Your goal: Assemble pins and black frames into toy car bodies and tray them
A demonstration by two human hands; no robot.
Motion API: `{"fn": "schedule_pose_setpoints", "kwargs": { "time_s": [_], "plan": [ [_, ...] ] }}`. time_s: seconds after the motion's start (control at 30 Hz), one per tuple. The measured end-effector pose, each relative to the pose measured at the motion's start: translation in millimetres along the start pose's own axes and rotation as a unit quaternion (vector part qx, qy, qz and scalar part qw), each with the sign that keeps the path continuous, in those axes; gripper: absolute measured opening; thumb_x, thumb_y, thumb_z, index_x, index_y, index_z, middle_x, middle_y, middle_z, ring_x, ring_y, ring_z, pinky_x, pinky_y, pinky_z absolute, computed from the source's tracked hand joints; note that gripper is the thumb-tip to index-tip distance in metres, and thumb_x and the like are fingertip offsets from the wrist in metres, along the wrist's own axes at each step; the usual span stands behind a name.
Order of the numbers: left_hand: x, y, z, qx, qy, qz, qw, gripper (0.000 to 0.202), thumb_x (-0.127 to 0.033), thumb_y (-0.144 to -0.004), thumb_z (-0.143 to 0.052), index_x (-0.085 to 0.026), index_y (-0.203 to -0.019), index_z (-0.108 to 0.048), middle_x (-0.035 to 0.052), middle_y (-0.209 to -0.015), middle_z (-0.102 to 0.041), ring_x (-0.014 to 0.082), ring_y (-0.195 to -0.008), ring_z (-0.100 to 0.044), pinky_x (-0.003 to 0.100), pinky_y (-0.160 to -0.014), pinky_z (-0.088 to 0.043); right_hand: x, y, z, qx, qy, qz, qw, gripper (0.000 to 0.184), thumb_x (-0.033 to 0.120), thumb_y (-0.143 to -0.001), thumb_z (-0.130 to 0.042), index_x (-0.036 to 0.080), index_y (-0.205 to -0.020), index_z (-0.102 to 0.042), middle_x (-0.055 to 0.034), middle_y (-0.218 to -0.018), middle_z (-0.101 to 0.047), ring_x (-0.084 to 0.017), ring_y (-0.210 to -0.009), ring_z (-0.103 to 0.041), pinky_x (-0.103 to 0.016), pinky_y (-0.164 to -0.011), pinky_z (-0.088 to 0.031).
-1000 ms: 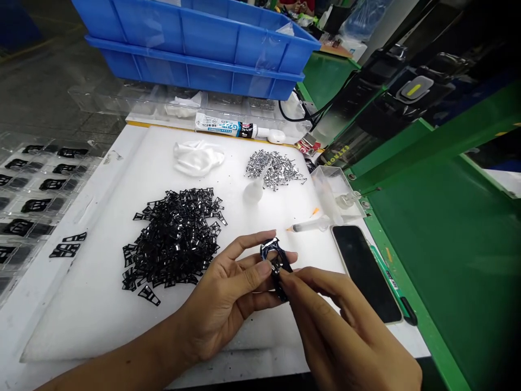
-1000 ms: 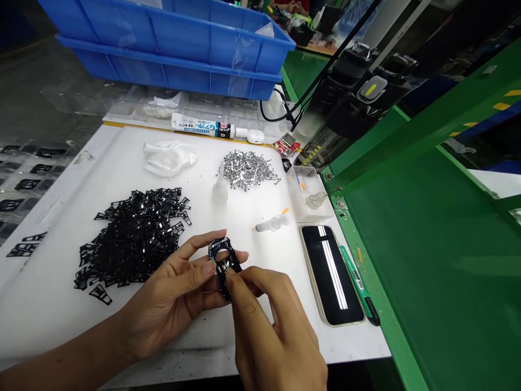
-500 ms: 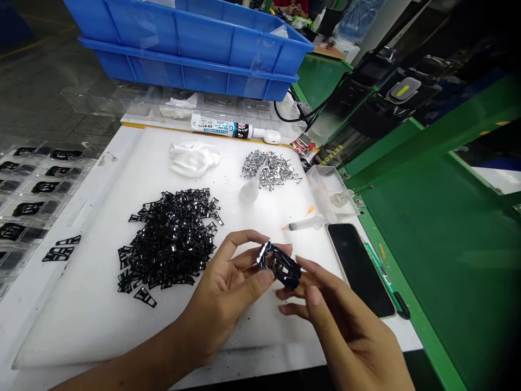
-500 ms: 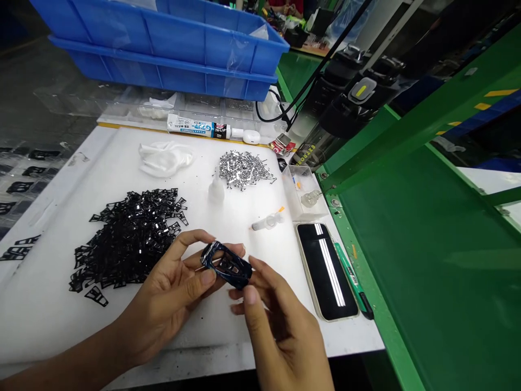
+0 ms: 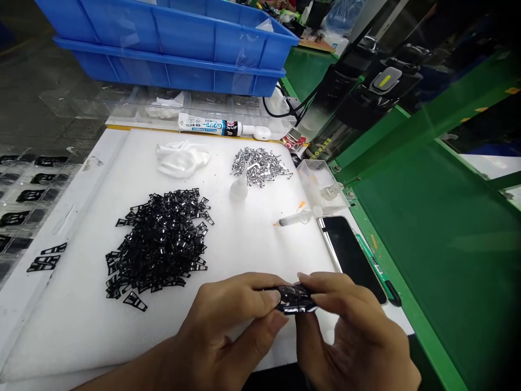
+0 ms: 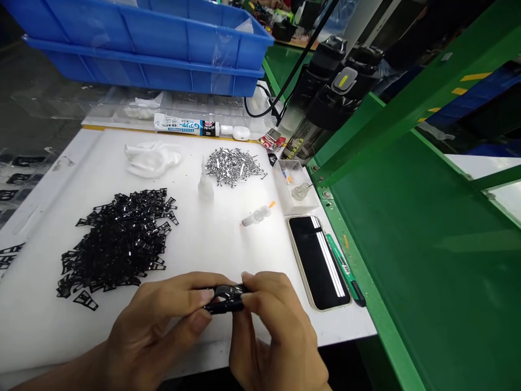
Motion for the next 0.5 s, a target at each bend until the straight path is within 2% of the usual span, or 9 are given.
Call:
{"fn": "schedule_pose_setpoints", "kwargs": {
  "time_s": [0.1, 0.33, 0.4, 0.5],
  "plan": [
    [-4, -1, -5.4, 0.036, 0.012, -0.007, 0.999, 0.052, 0.004, -0.087, -0.057, -0.033, -0.123, -0.061, 0.0033, -0.127, -0.069, 0.0186, -0.101, -0.070, 0.032, -0.087, -0.057, 6, 4, 5, -0.009, -0.004, 0.042, 0.999, 0.034, -0.007, -0.074, -0.062, 0.017, -0.097, -0.054, -0.0097, -0.099, -0.065, -0.020, -0.088, -0.068, -0.035, -0.071, -0.063],
    [-7, -1, -9.5, 0.045, 0.045, -0.016, 0.998, 0.060, 0.007, -0.086, -0.055, -0.035, -0.127, -0.062, 0.0050, -0.128, -0.069, 0.0215, -0.106, -0.070, 0.033, -0.086, -0.058, 4, 17, 10, 0.013, -0.006, 0.083, 0.996, 0.037, -0.009, -0.071, -0.063, 0.015, -0.098, -0.057, -0.0138, -0.106, -0.065, -0.026, -0.096, -0.069, -0.042, -0.073, -0.064],
    [-4, 1, -8.6, 0.033, 0.044, -0.014, 0.998, 0.060, 0.008, -0.085, -0.055, -0.036, -0.126, -0.061, 0.0045, -0.129, -0.068, 0.0230, -0.111, -0.068, 0.035, -0.089, -0.058, 2, 17, 8, 0.033, -0.007, 0.088, 0.996, 0.036, -0.008, -0.072, -0.063, 0.014, -0.099, -0.057, -0.0143, -0.108, -0.065, -0.027, -0.100, -0.068, -0.042, -0.075, -0.064],
    [5, 7, -4.0, -0.017, 0.060, 0.010, 0.998, 0.053, 0.005, -0.086, -0.058, -0.036, -0.119, -0.063, 0.0025, -0.128, -0.068, 0.0237, -0.114, -0.067, 0.038, -0.093, -0.057, 1, 13, 0, 0.081, -0.016, 0.101, 0.991, 0.034, -0.008, -0.077, -0.060, 0.014, -0.104, -0.059, -0.0153, -0.113, -0.064, -0.027, -0.107, -0.065, -0.041, -0.077, -0.064]
  ]
}}
Point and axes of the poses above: each hand's wrist, its own y-axis away from the middle knuckle, its own z-axis out of the back of the hand, x = y × z, the point moved 10 cm from there along -y, towards the middle knuckle
